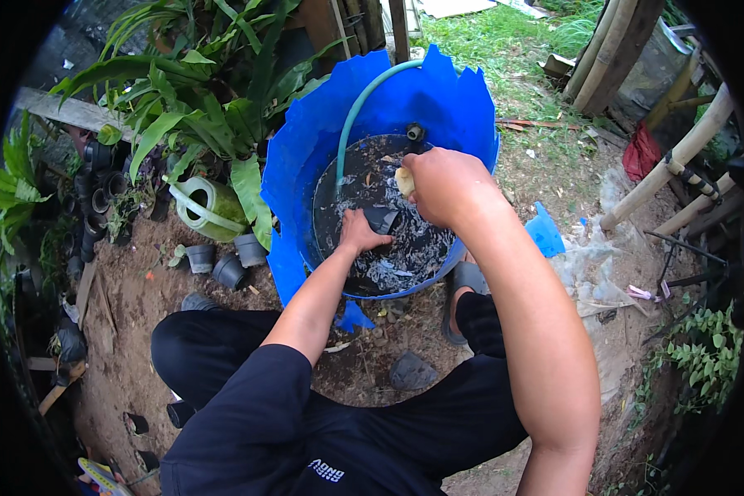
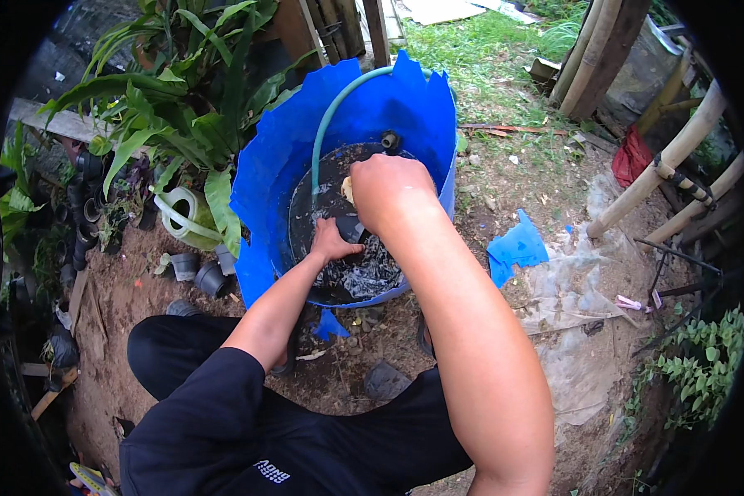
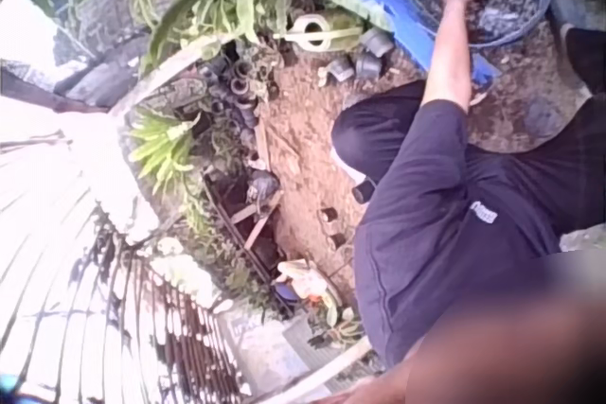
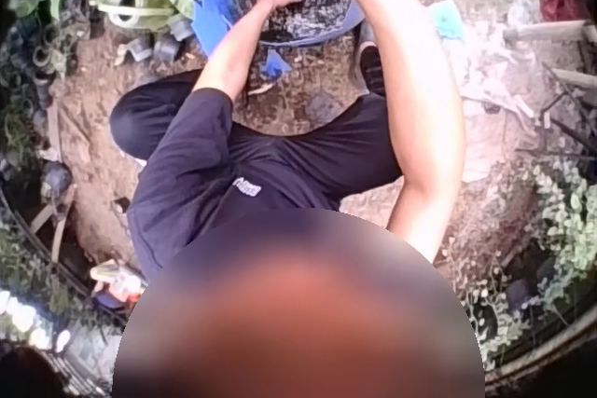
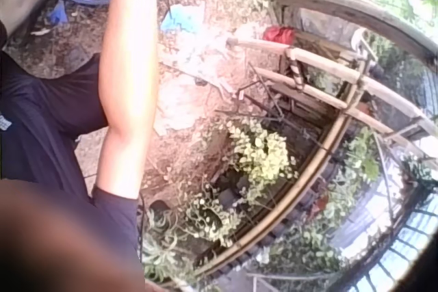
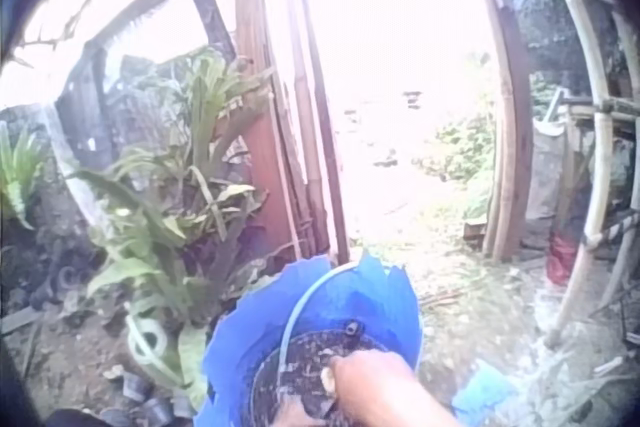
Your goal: The person washes several small black plastic plant pots one by one using a sponge and water from a blue bucket. They scrub the inside and outside of each pot, rinse it under a running hose, and place the cleaned pots on a white block nearby.
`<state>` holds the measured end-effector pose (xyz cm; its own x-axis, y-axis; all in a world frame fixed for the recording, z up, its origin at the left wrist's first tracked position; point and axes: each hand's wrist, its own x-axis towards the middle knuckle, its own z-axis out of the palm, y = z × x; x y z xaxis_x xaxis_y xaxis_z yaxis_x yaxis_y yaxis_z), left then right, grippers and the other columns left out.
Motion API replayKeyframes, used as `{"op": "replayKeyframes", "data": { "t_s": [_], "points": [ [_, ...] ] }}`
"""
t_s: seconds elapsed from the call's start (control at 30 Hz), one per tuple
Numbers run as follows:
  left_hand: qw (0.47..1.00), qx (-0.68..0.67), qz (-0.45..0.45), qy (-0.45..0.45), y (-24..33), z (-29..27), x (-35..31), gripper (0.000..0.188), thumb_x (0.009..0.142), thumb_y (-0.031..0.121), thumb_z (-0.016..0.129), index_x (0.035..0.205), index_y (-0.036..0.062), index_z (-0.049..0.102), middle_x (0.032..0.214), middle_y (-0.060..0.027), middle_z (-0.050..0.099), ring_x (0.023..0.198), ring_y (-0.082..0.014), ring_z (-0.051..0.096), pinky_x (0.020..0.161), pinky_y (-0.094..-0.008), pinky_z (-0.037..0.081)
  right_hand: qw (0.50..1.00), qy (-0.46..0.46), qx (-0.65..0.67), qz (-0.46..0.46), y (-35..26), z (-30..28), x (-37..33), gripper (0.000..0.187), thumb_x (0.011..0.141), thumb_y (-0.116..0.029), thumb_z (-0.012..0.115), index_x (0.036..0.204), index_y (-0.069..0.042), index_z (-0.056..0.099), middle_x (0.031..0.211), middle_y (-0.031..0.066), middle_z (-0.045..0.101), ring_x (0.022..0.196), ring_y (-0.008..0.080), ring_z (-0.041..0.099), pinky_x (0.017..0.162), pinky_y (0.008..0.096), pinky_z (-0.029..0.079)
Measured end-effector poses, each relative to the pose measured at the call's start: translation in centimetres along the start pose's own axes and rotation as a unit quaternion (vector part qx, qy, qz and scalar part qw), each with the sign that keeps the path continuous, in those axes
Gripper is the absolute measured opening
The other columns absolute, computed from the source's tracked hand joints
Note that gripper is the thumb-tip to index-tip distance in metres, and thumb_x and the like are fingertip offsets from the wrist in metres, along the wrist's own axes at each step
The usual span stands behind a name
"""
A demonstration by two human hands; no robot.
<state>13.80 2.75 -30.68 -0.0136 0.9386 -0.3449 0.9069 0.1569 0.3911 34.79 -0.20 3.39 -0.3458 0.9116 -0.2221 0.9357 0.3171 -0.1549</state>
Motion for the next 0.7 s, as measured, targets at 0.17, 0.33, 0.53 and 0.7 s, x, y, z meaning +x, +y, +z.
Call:
{"op": "replayKeyframes", "data": {
  "t_s": [0.17, 0.33, 0.53, 0.7],
  "points": [
    [0.836, 0.396, 0.344, 0.16, 0.6, -0.2, 0.3, 0.077, 0.088, 0.026, 0.073, 0.154, 0.0078, 0.036, 0.156, -0.0227, 0.038, 0.138, -0.0387, 0.045, 0.115, -0.0537, 0.041, 1.0, 0.002, -0.001, 0.0, 0.0, 0.1, 0.0, 0.036, 0.084, -0.017, 0.077, 0.12, -0.011, 0.072, 0.109, 0.0154, 0.075, 0.104, 0.0346, 0.072, 0.087, 0.0469, 0.059],
    [0.986, 0.092, 0.115, -0.074, -0.2, 2.6, 1.5, 0.129, 0.069, 0.007, 0.082, 0.166, 0.0182, -0.003, 0.169, -0.0244, 0.012, 0.124, -0.0466, 0.061, 0.103, -0.0492, 0.054, 1.0, 0.012, -0.007, -0.007, 0.1, 0.2, -0.1, 0.034, 0.084, -0.017, 0.077, 0.117, -0.012, 0.072, 0.106, 0.0148, 0.076, 0.102, 0.0339, 0.073, 0.087, 0.0456, 0.06],
    [0.967, -0.237, -0.071, -0.067, -4.9, 7.0, 6.8, 0.068, 0.097, 0.023, 0.061, 0.151, -0.0056, 0.033, 0.117, -0.0326, 0.069, 0.105, -0.0463, 0.07, 0.082, -0.0516, 0.06, 0.999, 0.025, -0.038, -0.028, 0.2, 2.0, 0.2, 0.03, 0.085, -0.014, 0.075, 0.114, -0.01, 0.071, 0.109, 0.0133, 0.075, 0.103, 0.0329, 0.072, 0.087, 0.0449, 0.059],
    [0.899, -0.333, -0.259, -0.119, -5.0, 7.6, 8.4, 0.056, 0.089, 0.026, 0.077, 0.131, -0.0043, 0.056, 0.103, -0.0202, 0.074, 0.087, -0.0399, 0.075, 0.061, -0.0535, 0.063, 0.99, 0.092, -0.067, -0.081, -1.5, 4.8, 1.2, 0.03, 0.088, -0.012, 0.068, 0.116, -0.006, 0.062, 0.107, 0.0118, 0.07, 0.101, 0.0327, 0.069, 0.087, 0.0453, 0.054]
  ]
}}
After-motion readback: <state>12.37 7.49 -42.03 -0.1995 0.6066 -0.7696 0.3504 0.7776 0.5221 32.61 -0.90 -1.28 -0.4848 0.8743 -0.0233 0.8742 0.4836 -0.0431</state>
